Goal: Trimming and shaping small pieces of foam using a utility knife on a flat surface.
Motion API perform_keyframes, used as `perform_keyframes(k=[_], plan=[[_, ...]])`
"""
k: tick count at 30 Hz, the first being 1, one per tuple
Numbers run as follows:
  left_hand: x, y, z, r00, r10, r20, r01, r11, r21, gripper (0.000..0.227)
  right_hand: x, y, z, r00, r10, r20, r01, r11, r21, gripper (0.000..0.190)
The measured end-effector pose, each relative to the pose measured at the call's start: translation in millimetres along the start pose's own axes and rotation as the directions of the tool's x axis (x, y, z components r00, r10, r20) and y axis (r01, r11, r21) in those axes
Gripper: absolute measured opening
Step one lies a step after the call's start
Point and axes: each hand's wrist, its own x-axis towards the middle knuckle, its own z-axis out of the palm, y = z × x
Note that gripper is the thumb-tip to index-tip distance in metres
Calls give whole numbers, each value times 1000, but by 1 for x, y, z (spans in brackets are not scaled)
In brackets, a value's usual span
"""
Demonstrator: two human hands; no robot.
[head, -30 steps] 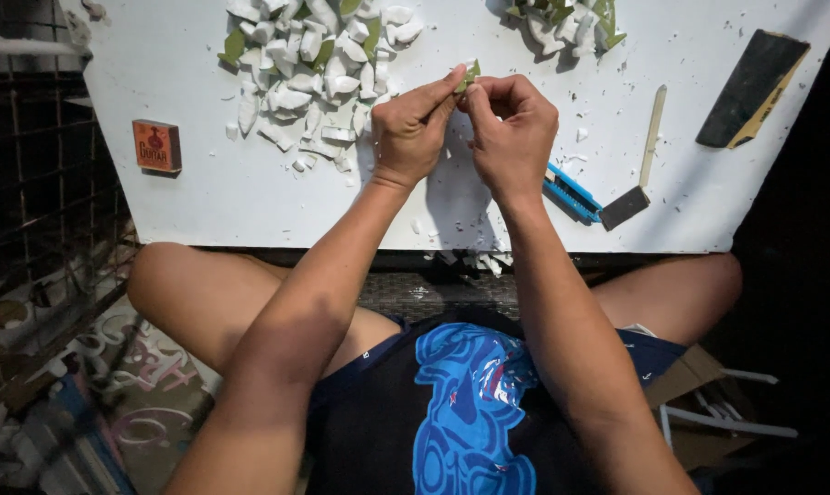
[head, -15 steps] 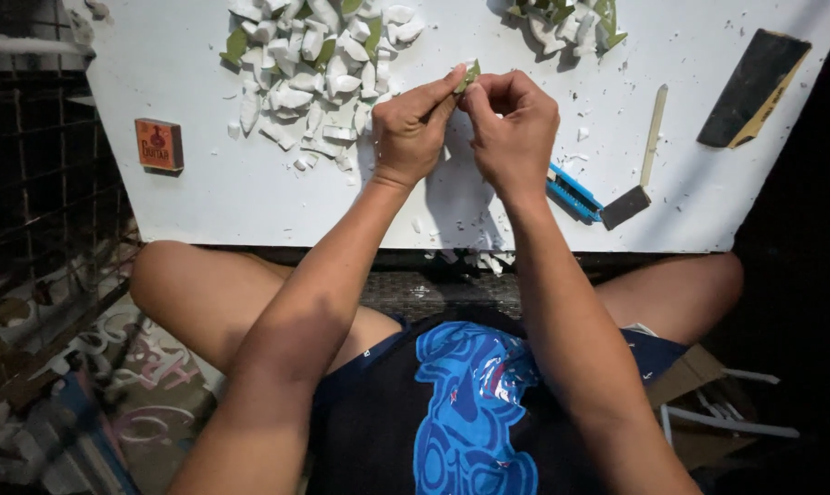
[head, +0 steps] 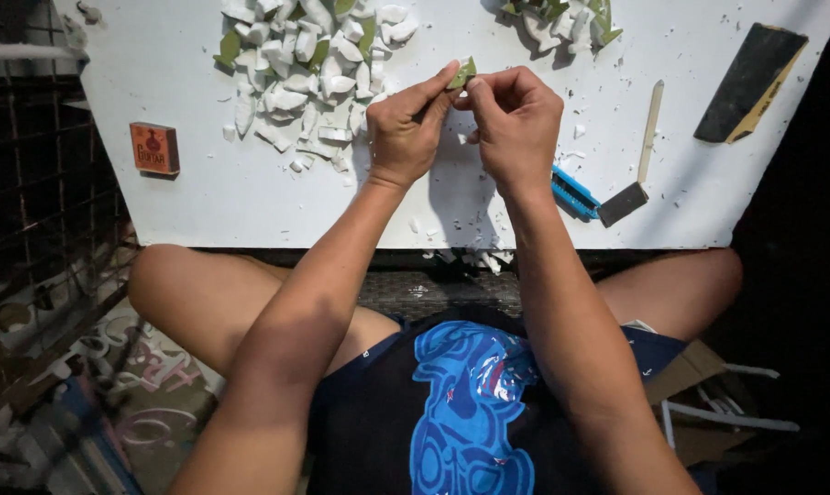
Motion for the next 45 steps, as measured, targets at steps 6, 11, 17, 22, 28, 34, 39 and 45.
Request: perform_keyframes(k=[6, 11, 17, 22, 28, 34, 39, 45], plan=[[1, 1, -1, 1000, 7, 4, -7, 1000, 1, 31, 0, -1, 1, 999, -50, 1, 50, 998, -36, 11], [0, -1, -1, 1000, 8, 12, -8, 1000, -5, 33, -1, -3, 2, 998, -60, 2, 60, 995, -76, 10], [0, 2, -1, 1000, 12, 9, -12, 1000, 11, 33, -1, 2, 2, 994, -110, 21, 111, 992, -55, 9], [1, 2, -1, 1000, 25, -2, -25, 1000, 10, 32, -2, 1, 3, 984, -176, 24, 178, 975, -136, 9], [2, 3, -2, 1000, 1, -8, -1, 1000, 3, 29, -4, -2, 3, 989, -149, 22, 150, 985, -87, 7], [1, 2, -2, 1000, 18, -3, -17, 1000, 12, 31, -3, 0, 1, 982, -188, 23, 190, 971, -142, 8], [2, 4, -1, 1000, 29, -10, -29, 1000, 12, 27, -2, 3, -1, 970, -238, 55, 244, 950, -195, 9], [1, 2, -1, 999, 34, 3, -34, 999, -7, 31, -2, 0, 5, 963, -269, 18, 266, 936, -229, 10]])
